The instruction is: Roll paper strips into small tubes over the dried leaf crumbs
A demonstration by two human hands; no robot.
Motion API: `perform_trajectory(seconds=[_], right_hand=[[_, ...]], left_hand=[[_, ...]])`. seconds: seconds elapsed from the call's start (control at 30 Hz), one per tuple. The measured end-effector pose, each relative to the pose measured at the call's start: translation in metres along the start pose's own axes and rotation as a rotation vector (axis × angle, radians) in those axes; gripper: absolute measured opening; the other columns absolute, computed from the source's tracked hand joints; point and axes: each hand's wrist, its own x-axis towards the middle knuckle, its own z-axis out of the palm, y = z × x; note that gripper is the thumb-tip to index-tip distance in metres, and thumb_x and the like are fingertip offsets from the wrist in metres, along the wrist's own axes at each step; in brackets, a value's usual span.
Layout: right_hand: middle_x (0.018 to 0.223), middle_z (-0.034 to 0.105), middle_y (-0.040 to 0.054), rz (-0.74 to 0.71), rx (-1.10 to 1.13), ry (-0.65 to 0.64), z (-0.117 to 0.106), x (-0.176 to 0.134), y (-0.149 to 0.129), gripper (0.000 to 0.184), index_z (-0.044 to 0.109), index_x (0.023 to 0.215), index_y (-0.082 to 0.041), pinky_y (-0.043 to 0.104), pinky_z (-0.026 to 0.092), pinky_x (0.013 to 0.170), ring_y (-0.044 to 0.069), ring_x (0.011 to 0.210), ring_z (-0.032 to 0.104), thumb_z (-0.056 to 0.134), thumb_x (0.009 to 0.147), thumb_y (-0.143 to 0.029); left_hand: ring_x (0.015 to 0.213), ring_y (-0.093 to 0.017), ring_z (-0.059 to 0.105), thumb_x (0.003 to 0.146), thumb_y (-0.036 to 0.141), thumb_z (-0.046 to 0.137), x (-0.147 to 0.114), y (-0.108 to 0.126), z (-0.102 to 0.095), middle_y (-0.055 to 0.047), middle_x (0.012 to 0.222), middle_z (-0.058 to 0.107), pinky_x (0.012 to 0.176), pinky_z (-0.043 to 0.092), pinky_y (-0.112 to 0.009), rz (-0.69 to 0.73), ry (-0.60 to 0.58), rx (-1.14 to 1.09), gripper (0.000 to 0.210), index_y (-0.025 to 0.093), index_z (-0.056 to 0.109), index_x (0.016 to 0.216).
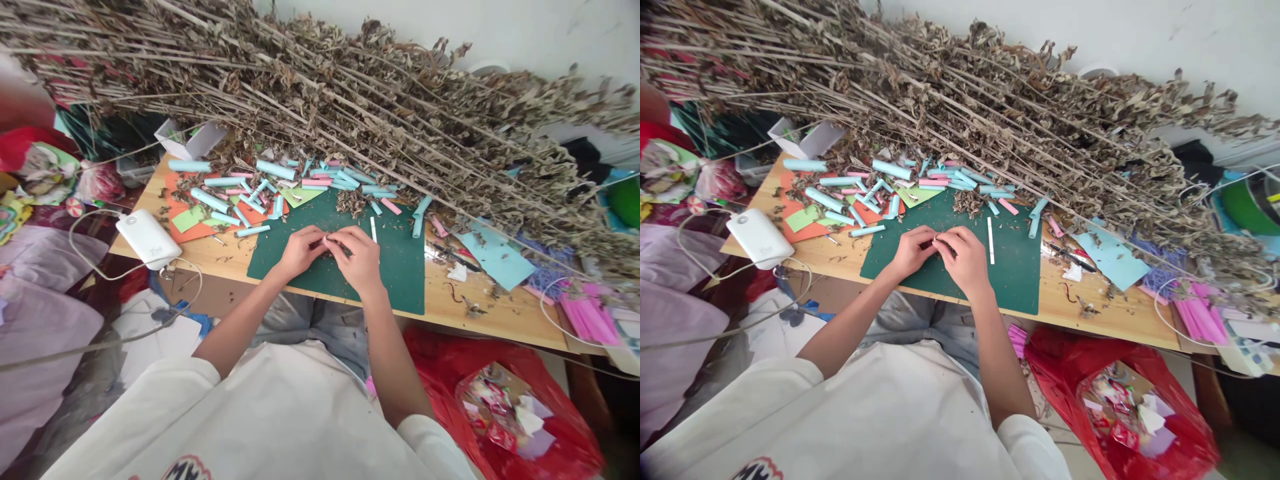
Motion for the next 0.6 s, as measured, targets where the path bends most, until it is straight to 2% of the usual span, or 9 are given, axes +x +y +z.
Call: perform_trajectory(seconds=[0.1, 0.2, 0.27, 0.33, 0.43, 0.6], right_hand=[[0.097, 0.068, 0.0057, -0.005, 0.01, 0.018, -0.0008, -0.003, 0.0003, 0.016, 0.071, 0.1, -0.024, 0.032, 0.054, 0.081, 0.018, 0.088, 0.065, 0.06, 0.092, -0.032], [0.093, 0.068, 0.0034, 0.077, 0.081, 0.015, -0.0001, -0.0023, -0.0006, 0.031, 0.064, 0.119, -0.025, 0.032, 0.056, 0.077, 0.016, 0.078, 0.063, 0.063, 0.089, -0.033], [0.09, 0.068, 0.0023, 0.133, 0.123, -0.024, 0.001, -0.0001, -0.0019, 0.037, 0.063, 0.123, -0.024, 0.03, 0.056, 0.073, 0.015, 0.073, 0.062, 0.065, 0.088, -0.036], [0.088, 0.069, 0.0029, 0.165, 0.147, -0.041, 0.0022, 0.0019, -0.0036, 0.029, 0.069, 0.113, -0.023, 0.029, 0.055, 0.07, 0.015, 0.074, 0.063, 0.066, 0.088, -0.036], [0.088, 0.07, 0.004, 0.19, 0.176, 0.01, 0.0035, 0.0017, -0.0058, 0.019, 0.073, 0.097, -0.021, 0.028, 0.054, 0.069, 0.015, 0.076, 0.065, 0.06, 0.091, -0.033], [0.091, 0.071, 0.0047, 0.12, 0.114, 0.052, 0.0042, -0.0053, -0.0055, 0.018, 0.072, 0.091, -0.021, 0.029, 0.054, 0.073, 0.016, 0.08, 0.066, 0.058, 0.093, -0.032]], left_hand=[[0.076, -0.014, 0.06, 0.093, 0.039, 0.059, -0.0003, -0.0007, 0.0002, -0.006, 0.085, 0.066, 0.068, 0.045, -0.024, -0.005, -0.007, -0.002, 0.027, 0.016, 0.072, 0.09], [0.077, -0.014, 0.061, 0.093, 0.038, 0.06, -0.0003, -0.0016, 0.001, -0.006, 0.087, 0.067, 0.069, 0.046, -0.024, 0.0, 0.0, -0.005, 0.026, 0.016, 0.072, 0.089], [0.077, -0.014, 0.061, 0.093, 0.037, 0.06, -0.0001, -0.0017, 0.0015, -0.007, 0.088, 0.067, 0.069, 0.046, -0.024, 0.013, 0.012, -0.012, 0.025, 0.015, 0.072, 0.089], [0.076, -0.013, 0.061, 0.093, 0.036, 0.059, 0.0, -0.0013, 0.0016, -0.007, 0.087, 0.067, 0.068, 0.046, -0.023, 0.018, 0.02, -0.016, 0.025, 0.015, 0.072, 0.088], [0.074, -0.013, 0.06, 0.093, 0.037, 0.06, 0.0003, 0.0, 0.0012, -0.006, 0.085, 0.067, 0.067, 0.045, -0.023, 0.002, 0.012, -0.006, 0.026, 0.015, 0.072, 0.086], [0.076, -0.013, 0.061, 0.093, 0.034, 0.06, 0.0, 0.0001, 0.0007, -0.006, 0.087, 0.068, 0.069, 0.046, -0.023, -0.008, -0.003, -0.013, 0.023, 0.017, 0.074, 0.094]])
